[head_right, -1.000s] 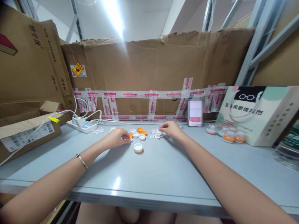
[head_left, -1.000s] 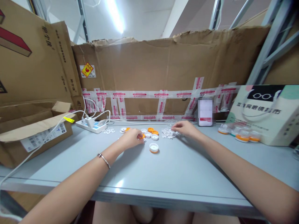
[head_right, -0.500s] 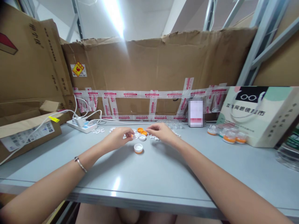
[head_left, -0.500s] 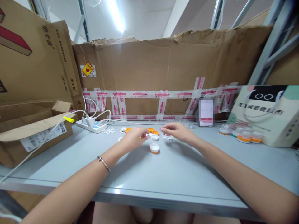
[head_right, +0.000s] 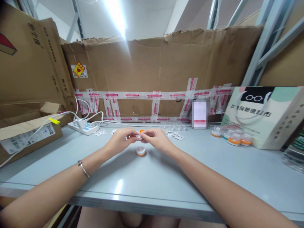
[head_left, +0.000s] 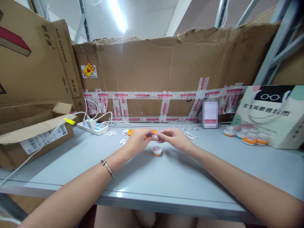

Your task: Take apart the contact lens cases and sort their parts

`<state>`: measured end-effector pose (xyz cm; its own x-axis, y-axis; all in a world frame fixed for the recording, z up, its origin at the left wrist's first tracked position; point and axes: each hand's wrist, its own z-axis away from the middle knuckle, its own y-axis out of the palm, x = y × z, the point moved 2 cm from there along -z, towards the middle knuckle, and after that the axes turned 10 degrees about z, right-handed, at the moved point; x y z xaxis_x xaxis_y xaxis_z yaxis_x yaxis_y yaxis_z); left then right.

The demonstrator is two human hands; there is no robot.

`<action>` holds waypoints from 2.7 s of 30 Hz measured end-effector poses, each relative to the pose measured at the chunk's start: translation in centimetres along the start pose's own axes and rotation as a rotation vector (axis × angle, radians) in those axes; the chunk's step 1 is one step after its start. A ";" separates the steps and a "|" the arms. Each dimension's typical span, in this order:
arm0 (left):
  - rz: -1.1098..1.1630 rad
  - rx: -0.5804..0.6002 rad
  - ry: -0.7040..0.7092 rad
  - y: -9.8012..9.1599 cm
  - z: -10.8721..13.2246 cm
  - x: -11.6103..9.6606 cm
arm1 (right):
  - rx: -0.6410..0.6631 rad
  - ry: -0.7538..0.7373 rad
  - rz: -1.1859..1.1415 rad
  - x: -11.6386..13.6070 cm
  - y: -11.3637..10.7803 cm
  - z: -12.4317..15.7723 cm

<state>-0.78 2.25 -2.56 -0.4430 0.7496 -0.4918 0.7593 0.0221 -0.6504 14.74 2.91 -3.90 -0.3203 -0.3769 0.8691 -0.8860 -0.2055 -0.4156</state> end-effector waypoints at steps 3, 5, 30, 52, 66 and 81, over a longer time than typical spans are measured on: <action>0.036 -0.032 -0.004 0.1 0.0 0.1 | -0.010 -0.039 0.039 0.1 0.0 0.1; 0.075 -0.060 -0.011 -0.1 0.0 0.1 | -0.023 -0.077 0.068 0.3 -0.1 0.2; -0.069 -0.186 0.226 -0.8 0.4 -2.0 | -0.177 -0.119 -0.035 1.3 -0.2 0.7; -0.018 -0.154 0.196 -1.1 0.0 -1.1 | -0.191 0.250 0.343 -3.2 -5.9 -1.4; 0.129 -0.096 0.102 -0.4 0.1 -1.0 | 0.035 -0.050 0.113 1.1 -1.7 0.2; -0.053 0.101 0.013 -0.5 0.2 -0.2 | -0.082 0.330 0.460 -5.1 -10.8 -1.2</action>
<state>-1.16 2.02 -2.26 -0.4747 0.7578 -0.4477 0.6826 -0.0041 -0.7307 25.58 8.18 -3.54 -0.7555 -0.1062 0.6465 -0.6492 -0.0115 -0.7605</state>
